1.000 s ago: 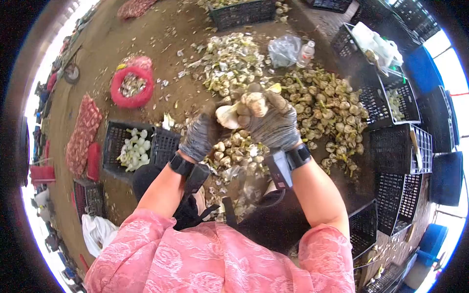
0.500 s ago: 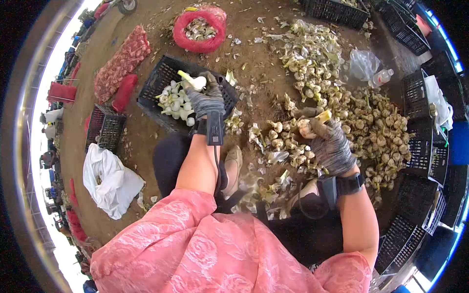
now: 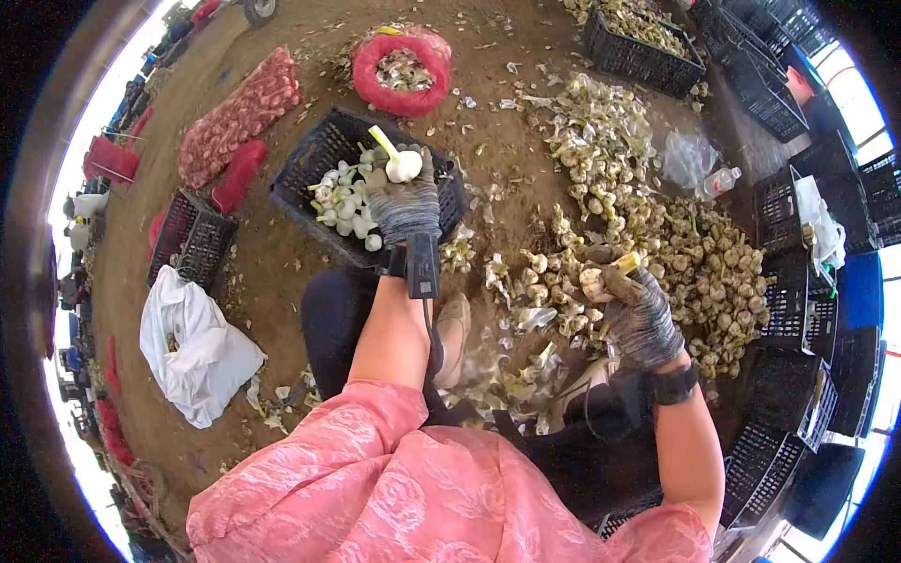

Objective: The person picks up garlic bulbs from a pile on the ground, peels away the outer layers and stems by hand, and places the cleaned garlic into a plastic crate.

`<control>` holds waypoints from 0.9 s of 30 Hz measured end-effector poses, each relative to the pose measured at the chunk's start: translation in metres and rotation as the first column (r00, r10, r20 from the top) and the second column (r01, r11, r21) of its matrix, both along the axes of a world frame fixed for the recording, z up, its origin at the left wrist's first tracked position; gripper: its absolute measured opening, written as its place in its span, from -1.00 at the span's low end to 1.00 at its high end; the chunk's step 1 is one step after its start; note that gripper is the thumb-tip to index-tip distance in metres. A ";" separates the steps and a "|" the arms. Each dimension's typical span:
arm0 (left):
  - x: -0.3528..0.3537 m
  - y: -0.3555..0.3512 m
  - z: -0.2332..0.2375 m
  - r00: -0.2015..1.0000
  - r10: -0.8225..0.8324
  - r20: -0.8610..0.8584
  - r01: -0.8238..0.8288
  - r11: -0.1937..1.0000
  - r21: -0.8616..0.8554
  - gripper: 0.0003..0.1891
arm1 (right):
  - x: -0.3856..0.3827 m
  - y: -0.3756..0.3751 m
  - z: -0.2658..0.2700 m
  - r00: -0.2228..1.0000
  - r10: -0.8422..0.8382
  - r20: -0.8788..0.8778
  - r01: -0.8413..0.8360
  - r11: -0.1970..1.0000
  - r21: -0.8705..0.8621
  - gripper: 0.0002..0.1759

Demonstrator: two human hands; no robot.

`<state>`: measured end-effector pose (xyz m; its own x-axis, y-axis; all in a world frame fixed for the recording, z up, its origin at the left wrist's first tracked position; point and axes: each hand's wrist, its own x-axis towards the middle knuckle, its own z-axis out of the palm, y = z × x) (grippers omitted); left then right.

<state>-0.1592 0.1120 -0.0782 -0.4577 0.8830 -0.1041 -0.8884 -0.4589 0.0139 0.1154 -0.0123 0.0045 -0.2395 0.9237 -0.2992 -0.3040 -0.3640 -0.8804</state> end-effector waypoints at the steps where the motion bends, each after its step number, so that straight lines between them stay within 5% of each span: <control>1: 0.000 0.001 0.000 0.999 -0.008 -0.049 0.005 0.998 -0.065 -0.65 | -0.003 -0.001 0.000 0.999 -0.021 -0.049 0.020 1.000 -0.008 -0.69; 3: 0.000 0.002 -0.002 0.996 -0.022 -0.090 0.010 0.992 -0.128 -0.64 | -0.009 -0.002 0.003 0.995 -0.043 -0.090 0.042 0.999 -0.015 -0.67; 6: 0.004 0.002 -0.007 0.977 -0.150 -0.152 0.153 0.988 0.005 -0.69 | -0.022 -0.003 0.008 0.994 -0.077 -0.084 0.076 0.997 -0.015 -0.64; 11: 0.011 -0.001 -0.008 0.948 -0.314 -0.050 0.316 0.948 0.038 -0.59 | -0.032 0.001 -0.006 0.958 -0.085 -0.272 0.085 0.996 -0.010 -0.60; 13: 0.013 -0.002 0.000 0.962 -0.267 -0.059 0.267 0.964 -0.015 -0.58 | -0.050 -0.001 0.003 0.946 -0.179 -0.271 0.170 0.984 -0.055 -0.61; 17: 0.009 -0.003 0.009 0.986 -0.160 -0.038 0.151 0.972 -0.178 -0.55 | -0.049 0.001 -0.001 0.961 -0.109 -0.252 0.098 0.994 -0.057 -0.61; 24: -0.007 -0.005 0.019 0.981 -0.174 0.083 0.186 0.968 -0.168 -0.56 | -0.037 0.001 -0.019 0.952 -0.147 -0.268 0.115 0.985 -0.129 -0.57; 27: -0.010 -0.005 0.014 0.995 -0.091 -0.032 0.084 0.979 -0.186 -0.62 | -0.036 0.000 -0.019 0.968 -0.054 -0.247 0.033 0.996 -0.087 -0.62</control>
